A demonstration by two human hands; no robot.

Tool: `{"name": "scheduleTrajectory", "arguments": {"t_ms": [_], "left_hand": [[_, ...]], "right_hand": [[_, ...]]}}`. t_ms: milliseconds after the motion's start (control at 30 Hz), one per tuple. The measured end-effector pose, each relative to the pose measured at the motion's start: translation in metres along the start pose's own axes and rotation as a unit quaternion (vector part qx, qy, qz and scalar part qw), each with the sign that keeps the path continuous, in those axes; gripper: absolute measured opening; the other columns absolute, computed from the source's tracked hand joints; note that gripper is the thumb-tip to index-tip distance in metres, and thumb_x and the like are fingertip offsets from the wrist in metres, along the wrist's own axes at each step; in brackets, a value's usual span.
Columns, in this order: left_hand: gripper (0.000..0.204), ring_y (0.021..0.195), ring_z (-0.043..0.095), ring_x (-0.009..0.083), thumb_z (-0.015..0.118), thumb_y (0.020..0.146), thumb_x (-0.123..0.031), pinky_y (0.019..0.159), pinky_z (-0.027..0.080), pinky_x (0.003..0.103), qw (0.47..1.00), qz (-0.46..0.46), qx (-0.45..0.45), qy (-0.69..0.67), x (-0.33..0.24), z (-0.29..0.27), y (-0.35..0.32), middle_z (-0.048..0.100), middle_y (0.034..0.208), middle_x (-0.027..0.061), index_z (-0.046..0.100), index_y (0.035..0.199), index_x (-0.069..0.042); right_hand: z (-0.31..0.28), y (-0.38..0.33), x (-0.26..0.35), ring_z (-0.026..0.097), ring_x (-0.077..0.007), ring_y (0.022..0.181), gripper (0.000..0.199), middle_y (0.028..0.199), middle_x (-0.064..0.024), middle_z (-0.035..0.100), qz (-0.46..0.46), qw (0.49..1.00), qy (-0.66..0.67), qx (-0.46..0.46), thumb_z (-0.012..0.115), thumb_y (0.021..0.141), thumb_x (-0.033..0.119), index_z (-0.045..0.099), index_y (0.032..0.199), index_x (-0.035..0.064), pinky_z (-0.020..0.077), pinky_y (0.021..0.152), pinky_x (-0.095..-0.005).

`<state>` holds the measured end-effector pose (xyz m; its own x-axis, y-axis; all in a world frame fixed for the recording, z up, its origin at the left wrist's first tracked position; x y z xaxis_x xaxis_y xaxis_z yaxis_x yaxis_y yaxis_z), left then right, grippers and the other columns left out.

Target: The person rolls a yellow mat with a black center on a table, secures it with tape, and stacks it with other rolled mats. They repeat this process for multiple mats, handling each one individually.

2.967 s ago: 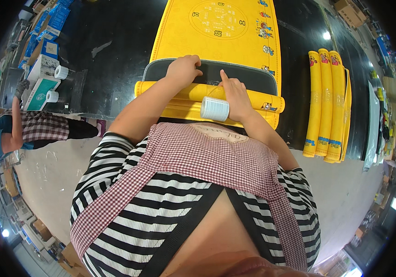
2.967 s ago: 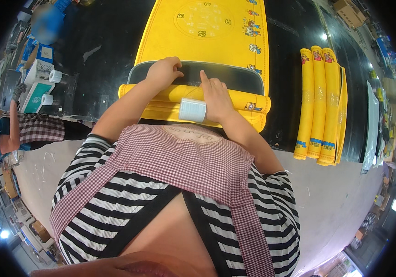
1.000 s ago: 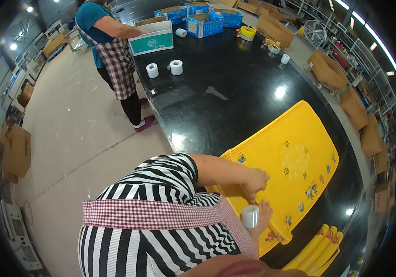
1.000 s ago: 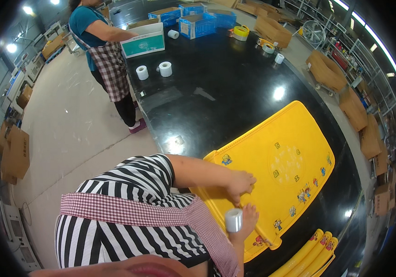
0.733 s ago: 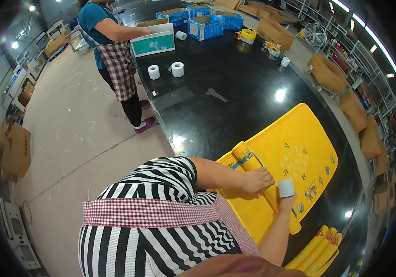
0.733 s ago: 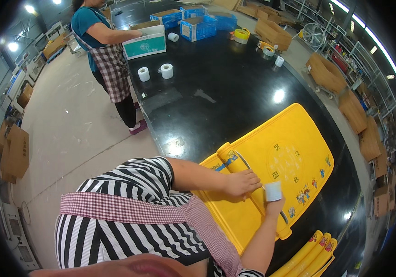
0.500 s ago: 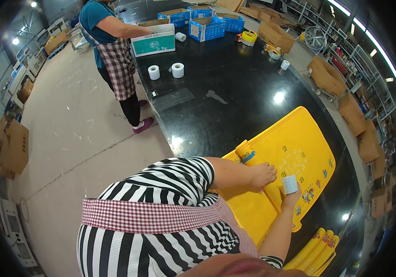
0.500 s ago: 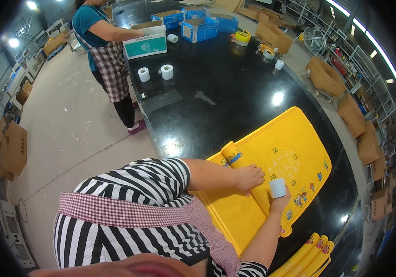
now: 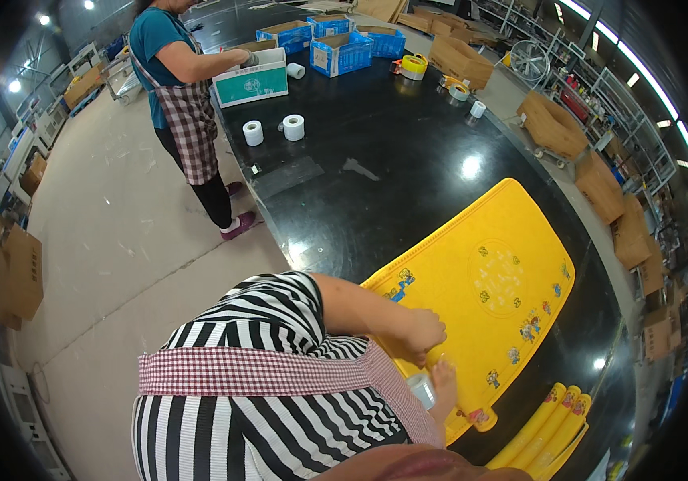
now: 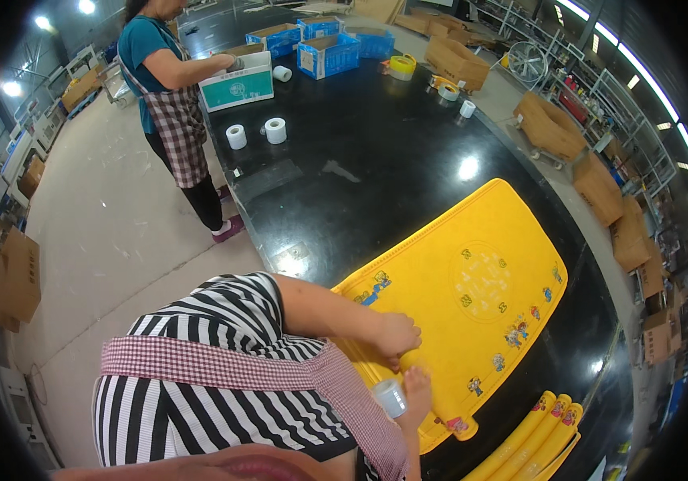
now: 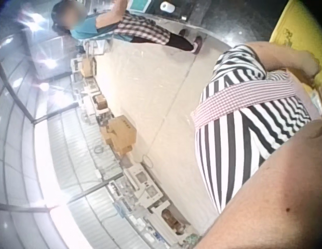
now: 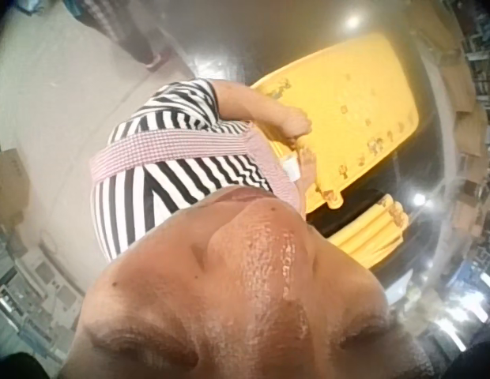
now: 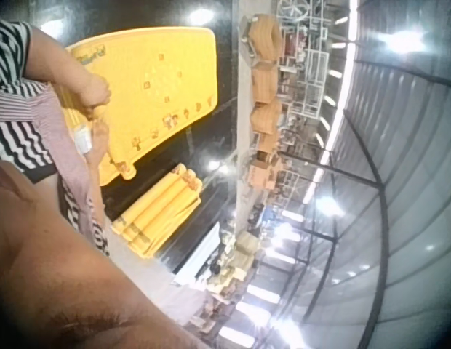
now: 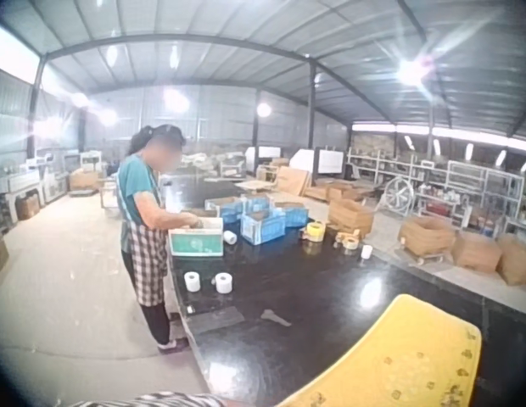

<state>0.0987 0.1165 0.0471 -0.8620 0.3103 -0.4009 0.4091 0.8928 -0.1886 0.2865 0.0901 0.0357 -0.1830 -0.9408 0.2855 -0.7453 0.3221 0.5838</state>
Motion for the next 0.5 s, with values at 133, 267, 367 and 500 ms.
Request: {"name": "scheduleTrajectory", "arguments": {"t_ms": [133, 267, 367, 500], "left_hand": [[0.066, 0.108, 0.061, 0.0356, 0.086, 0.075, -0.054, 0.097, 0.049, 0.045, 0.996, 0.033, -0.072, 0.031, -0.005, -0.001, -0.013, 0.063, 0.118, 0.0148, 0.071, 0.118, -0.006], [0.052, 0.106, 0.059, 0.0344, 0.079, 0.085, -0.044, 0.099, 0.046, 0.046, 0.985, 0.094, -0.144, -0.022, 0.007, -0.028, -0.002, 0.061, 0.112, 0.0147, 0.071, 0.12, -0.006], [0.048, 0.109, 0.058, 0.0355, 0.072, 0.092, -0.037, 0.1, 0.045, 0.048, 0.958, 0.141, -0.248, 0.016, 0.011, -0.009, 0.008, 0.06, 0.114, 0.0161, 0.068, 0.126, -0.004], [0.056, 0.115, 0.056, 0.0359, 0.068, 0.095, -0.036, 0.103, 0.043, 0.048, 0.854, 0.113, -0.467, 0.199, -0.001, -0.004, -0.014, 0.06, 0.122, 0.0175, 0.058, 0.137, 0.0]], "right_hand": [[0.017, -0.017, -0.002, 0.067, -0.0424, 0.118, 0.047, 0.127, -0.0226, 0.069, 0.022, 0.999, -0.011, -0.021, 0.081, 0.084, 0.03, 0.068, 0.121, 0.0038, 0.0495, 0.105, -0.054], [-0.003, 0.064, -0.029, 0.069, -0.0361, 0.084, 0.03, 0.094, -0.0155, 0.07, 0.189, 0.981, -0.022, 0.032, 0.082, 0.078, 0.014, 0.069, 0.104, 0.0039, 0.056, 0.077, -0.0422], [0.004, 0.057, -0.129, 0.063, -0.0206, 0.073, 0.014, 0.083, -0.0052, 0.066, 0.307, 0.889, 0.311, -0.14, 0.078, 0.083, 0.011, 0.067, 0.09, 0.0046, 0.0519, 0.068, -0.034], [0.003, 0.085, -0.189, 0.055, -0.0095, 0.073, 0.011, 0.082, 0.002, 0.062, 0.423, 0.774, 0.428, -0.198, 0.062, 0.097, 0.008, 0.066, 0.088, 0.0054, 0.0459, 0.062, -0.0283]]}}
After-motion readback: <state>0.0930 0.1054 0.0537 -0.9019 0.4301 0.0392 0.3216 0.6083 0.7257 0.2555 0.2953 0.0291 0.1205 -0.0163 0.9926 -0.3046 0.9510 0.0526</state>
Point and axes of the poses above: each hand's wrist, its own y-axis towards the middle knuckle, its own z-axis out of the palm, x = y × z, the point moved 6 cm from there along y, towards the middle knuckle
